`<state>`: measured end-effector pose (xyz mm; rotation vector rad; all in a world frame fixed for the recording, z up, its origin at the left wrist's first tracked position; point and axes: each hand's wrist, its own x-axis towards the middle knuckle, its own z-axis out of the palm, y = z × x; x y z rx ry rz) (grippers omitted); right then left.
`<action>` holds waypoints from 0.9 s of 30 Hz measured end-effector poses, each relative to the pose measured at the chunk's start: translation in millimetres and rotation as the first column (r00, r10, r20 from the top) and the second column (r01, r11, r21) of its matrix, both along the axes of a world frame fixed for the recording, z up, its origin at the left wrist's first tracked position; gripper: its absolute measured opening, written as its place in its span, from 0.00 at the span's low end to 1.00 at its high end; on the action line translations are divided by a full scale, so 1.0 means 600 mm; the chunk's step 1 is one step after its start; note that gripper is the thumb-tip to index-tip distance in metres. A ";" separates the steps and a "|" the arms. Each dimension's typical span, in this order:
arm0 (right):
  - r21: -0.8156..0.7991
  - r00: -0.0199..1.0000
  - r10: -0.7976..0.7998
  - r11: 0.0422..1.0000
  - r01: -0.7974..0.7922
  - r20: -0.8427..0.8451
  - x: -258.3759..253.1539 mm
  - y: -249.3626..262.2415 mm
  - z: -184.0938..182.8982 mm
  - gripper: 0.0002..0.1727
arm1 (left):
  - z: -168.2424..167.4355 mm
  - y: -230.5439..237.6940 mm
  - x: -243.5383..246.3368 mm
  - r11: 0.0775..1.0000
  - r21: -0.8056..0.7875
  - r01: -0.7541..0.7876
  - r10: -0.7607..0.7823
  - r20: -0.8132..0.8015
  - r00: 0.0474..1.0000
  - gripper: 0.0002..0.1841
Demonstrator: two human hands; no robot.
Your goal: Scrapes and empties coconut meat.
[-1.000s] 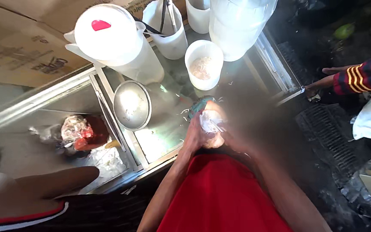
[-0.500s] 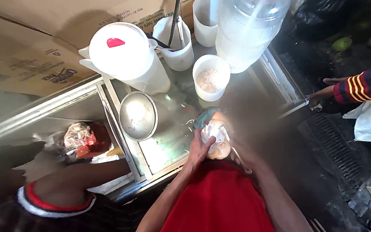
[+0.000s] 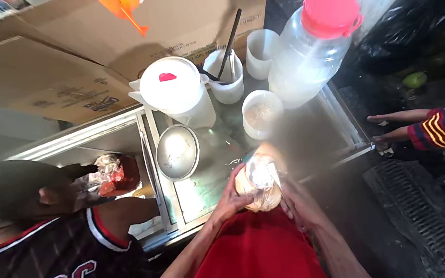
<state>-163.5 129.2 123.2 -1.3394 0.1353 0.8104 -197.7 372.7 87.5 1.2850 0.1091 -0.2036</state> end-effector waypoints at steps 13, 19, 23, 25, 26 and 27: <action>-0.660 0.778 0.454 0.748 -0.069 0.434 0.258 0.075 0.138 0.33 | 0.091 0.054 0.257 0.872 0.356 -0.336 0.206 0.357 0.911 0.39; -0.600 0.555 0.366 0.732 0.324 0.747 0.296 0.123 0.117 0.24 | 0.093 0.060 0.330 0.678 0.586 -0.445 0.006 0.601 0.800 0.36; -0.731 0.597 0.468 0.597 0.330 0.651 0.292 0.131 0.105 0.25 | 0.099 0.057 0.338 0.597 0.627 -0.500 -0.123 0.688 0.715 0.33; -0.865 0.651 0.591 0.448 0.227 0.477 0.281 0.126 0.136 0.26 | 0.092 0.056 0.341 0.546 0.647 -0.532 -0.156 0.703 0.694 0.33; -0.910 0.673 0.630 0.377 0.172 0.388 0.278 0.123 0.156 0.26 | 0.087 0.055 0.342 0.517 0.659 -0.546 -0.176 0.706 0.686 0.32; -0.935 0.693 0.644 0.328 0.132 0.324 0.276 0.121 0.174 0.25 | 0.081 0.055 0.343 0.486 0.674 -0.556 -0.199 0.705 0.681 0.32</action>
